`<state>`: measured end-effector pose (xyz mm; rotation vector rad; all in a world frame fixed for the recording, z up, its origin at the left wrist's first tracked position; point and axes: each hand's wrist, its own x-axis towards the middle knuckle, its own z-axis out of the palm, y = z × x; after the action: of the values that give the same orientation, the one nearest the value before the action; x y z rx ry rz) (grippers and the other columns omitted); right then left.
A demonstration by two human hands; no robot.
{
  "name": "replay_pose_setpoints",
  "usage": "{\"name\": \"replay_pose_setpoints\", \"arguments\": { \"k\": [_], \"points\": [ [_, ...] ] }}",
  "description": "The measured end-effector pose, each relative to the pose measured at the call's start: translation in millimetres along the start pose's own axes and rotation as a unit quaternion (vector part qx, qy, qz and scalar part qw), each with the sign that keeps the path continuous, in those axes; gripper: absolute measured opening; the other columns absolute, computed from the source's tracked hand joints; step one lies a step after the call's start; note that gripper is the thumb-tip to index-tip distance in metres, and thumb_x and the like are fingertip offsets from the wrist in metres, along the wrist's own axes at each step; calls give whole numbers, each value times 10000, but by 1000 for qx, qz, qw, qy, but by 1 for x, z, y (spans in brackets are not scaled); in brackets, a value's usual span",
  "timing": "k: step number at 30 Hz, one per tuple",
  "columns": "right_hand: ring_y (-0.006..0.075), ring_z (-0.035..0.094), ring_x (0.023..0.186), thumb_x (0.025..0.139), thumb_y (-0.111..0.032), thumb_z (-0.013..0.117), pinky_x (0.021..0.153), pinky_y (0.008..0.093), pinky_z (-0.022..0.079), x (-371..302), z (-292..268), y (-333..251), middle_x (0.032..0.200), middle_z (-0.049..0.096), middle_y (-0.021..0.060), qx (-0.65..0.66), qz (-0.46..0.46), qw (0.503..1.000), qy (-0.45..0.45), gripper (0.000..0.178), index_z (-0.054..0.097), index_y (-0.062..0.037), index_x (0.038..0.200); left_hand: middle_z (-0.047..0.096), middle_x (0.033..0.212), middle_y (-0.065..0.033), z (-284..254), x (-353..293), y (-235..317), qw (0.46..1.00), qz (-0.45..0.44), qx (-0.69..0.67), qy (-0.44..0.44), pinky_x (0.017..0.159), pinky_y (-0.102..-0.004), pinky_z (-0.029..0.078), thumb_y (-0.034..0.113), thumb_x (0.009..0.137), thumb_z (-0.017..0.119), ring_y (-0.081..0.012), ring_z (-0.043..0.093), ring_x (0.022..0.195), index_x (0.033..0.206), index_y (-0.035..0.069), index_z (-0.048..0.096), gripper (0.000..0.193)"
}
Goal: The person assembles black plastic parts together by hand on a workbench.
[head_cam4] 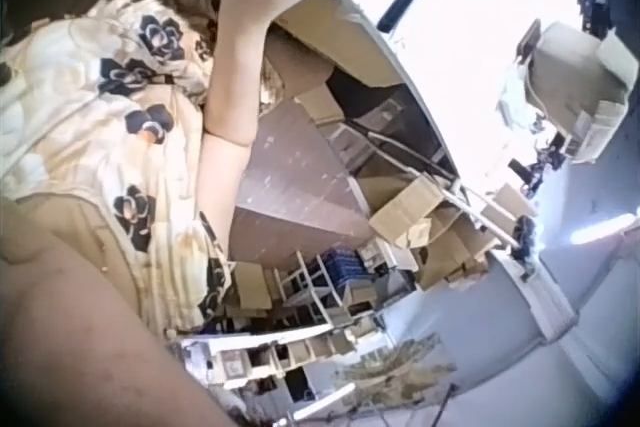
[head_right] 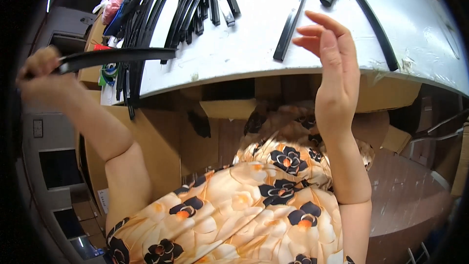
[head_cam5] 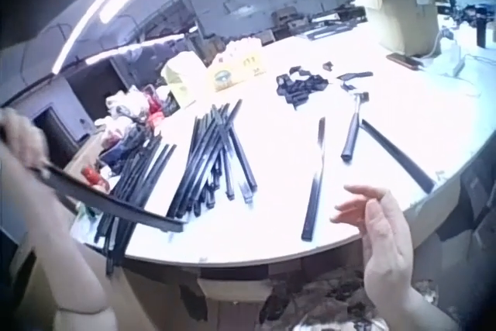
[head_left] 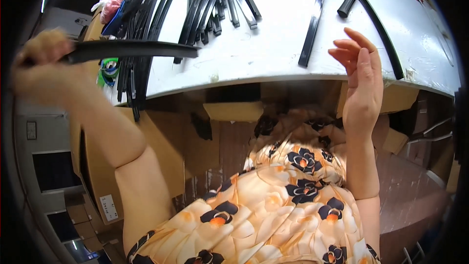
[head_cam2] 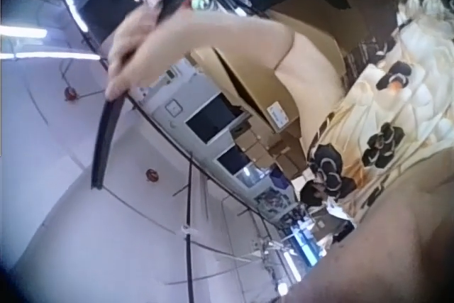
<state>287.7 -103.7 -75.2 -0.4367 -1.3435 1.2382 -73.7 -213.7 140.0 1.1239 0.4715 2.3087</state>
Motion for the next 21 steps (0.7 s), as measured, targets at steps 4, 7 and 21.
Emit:
{"name": "replay_pose_setpoints", "arguments": {
  "k": [4,7,21],
  "points": [
    [159,589,914,1011,-257,319,879,288,444,-3,-7,1,1001,599,102,1,22,1000,11,367,504,10,1181,349,453,-19,46,-53,-105,866,142,477,-38,368,-238,313,396,993,325,-122,350,358,621,86,354,485],
    [128,580,864,1014,-259,322,833,273,448,-6,-9,0,944,591,80,3,32,999,4,361,510,6,1173,400,494,-42,40,-45,-92,905,113,410,-29,408,-247,341,291,951,385,-139,383,403,638,86,431,377],
    [89,548,765,999,-193,402,739,218,444,-34,-48,-5,811,587,36,-31,111,993,1,265,560,-8,1104,470,1304,-210,-112,62,-169,538,42,783,-311,903,-360,457,46,883,477,-343,569,1078,1062,74,530,188]
  ]
}}
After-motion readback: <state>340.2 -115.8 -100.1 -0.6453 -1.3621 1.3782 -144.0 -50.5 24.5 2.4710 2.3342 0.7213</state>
